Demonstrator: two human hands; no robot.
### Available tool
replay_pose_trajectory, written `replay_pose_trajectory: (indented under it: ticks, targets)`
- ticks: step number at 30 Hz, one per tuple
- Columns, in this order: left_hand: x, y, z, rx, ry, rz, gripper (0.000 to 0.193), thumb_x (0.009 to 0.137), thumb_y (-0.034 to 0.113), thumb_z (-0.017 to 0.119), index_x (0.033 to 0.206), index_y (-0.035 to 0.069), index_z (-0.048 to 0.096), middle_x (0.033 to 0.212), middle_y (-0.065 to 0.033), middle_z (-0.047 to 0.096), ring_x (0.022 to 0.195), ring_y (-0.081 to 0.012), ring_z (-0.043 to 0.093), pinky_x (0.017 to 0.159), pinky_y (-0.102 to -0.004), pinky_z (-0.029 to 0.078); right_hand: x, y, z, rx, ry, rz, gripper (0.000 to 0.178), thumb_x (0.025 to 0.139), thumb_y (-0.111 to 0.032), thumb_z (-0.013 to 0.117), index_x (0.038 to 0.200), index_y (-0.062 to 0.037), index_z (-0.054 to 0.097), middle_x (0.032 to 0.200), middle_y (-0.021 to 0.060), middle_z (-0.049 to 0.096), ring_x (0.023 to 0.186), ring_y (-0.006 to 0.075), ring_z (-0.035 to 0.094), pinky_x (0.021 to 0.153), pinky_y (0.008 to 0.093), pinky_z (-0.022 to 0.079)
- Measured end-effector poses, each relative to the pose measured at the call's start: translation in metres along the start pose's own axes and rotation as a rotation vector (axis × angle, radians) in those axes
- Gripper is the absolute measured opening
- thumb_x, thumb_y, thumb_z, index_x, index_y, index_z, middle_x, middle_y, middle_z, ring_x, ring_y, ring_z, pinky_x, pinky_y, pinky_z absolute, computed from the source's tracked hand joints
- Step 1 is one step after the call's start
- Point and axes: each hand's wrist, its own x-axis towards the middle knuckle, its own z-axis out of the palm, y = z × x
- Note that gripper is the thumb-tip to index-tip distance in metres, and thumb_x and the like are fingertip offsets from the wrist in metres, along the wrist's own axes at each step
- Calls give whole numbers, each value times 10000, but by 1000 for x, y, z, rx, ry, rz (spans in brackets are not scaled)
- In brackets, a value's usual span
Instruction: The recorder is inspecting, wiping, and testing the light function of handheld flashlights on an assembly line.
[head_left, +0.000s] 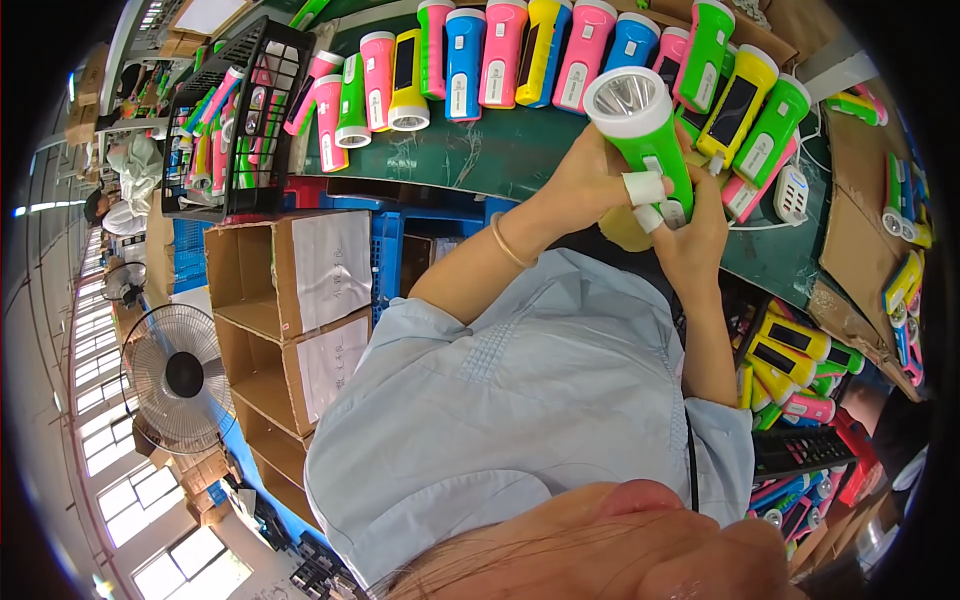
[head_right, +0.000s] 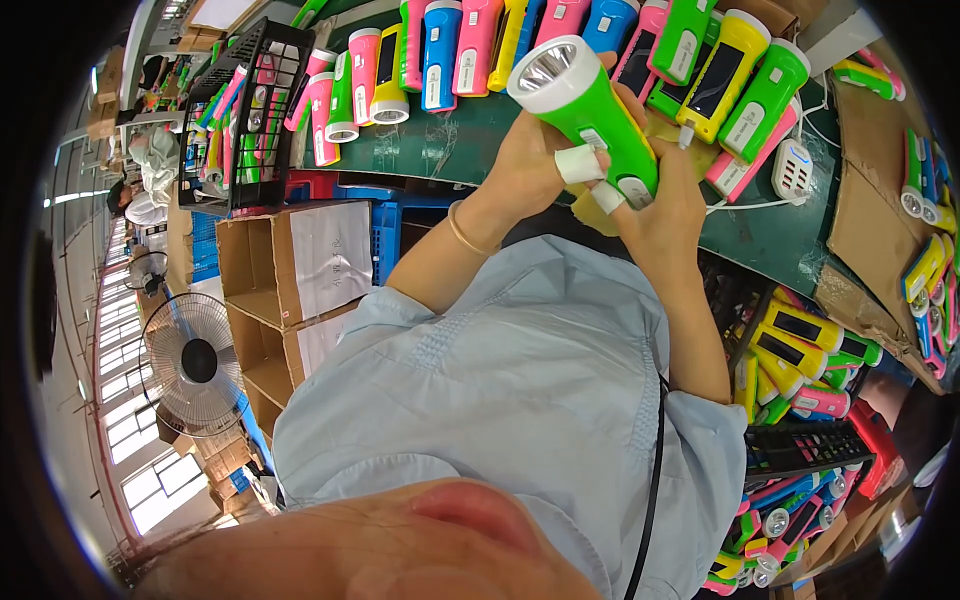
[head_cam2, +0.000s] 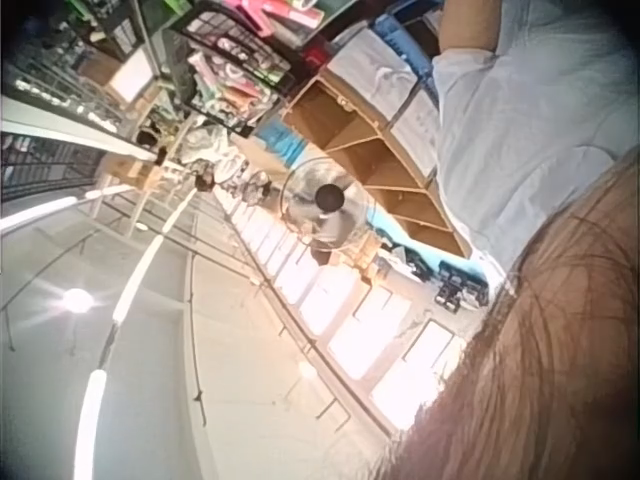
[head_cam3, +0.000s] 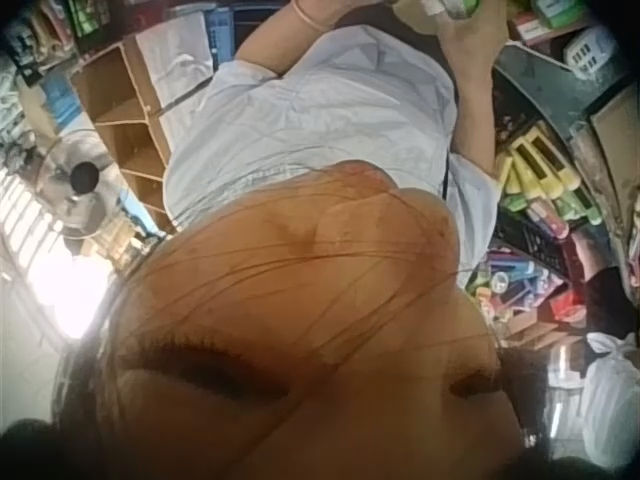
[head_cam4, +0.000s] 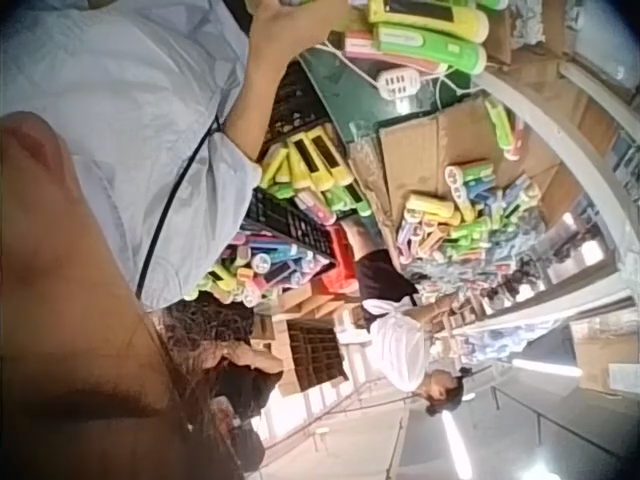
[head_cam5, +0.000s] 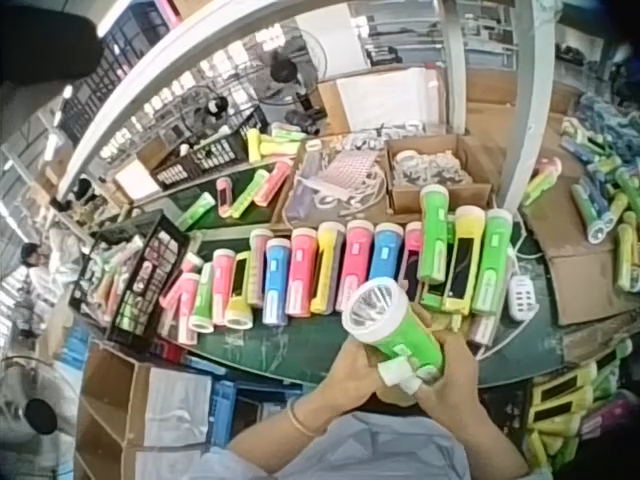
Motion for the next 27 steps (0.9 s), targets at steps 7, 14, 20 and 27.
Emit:
replay_pose_trajectory:
  ticks: [7,14,20,27]
  targets:
    - [7,-15,-2,-279,306,-54,579,855,495,475,1179,19,410,979,-103,528,894,-211,533,803,-348,449,-1,-9,4,-145,24,-126,531,682,-372,716,1004,-8,502,781,132,559,671,287,575,534,353,443]
    - [14,-15,-4,-342,324,-163,709,827,661,304,1093,23,458,897,-98,546,820,-215,532,721,-334,454,-8,-18,7,83,-251,108,454,730,-325,685,995,6,522,845,155,589,701,301,588,602,343,456]
    - [34,0,-51,-104,340,6,432,897,389,411,1133,29,449,1030,-120,514,931,-268,533,828,-394,433,13,27,-45,528,286,517,272,830,-193,588,1025,-4,571,823,63,601,667,129,572,583,242,457]
    - [145,27,-284,1034,851,93,291,779,90,567,1033,-23,482,841,-118,563,752,-224,562,666,-309,456,24,106,-96,-19,735,507,358,846,-120,496,1169,32,494,865,116,625,536,76,468,426,190,340]
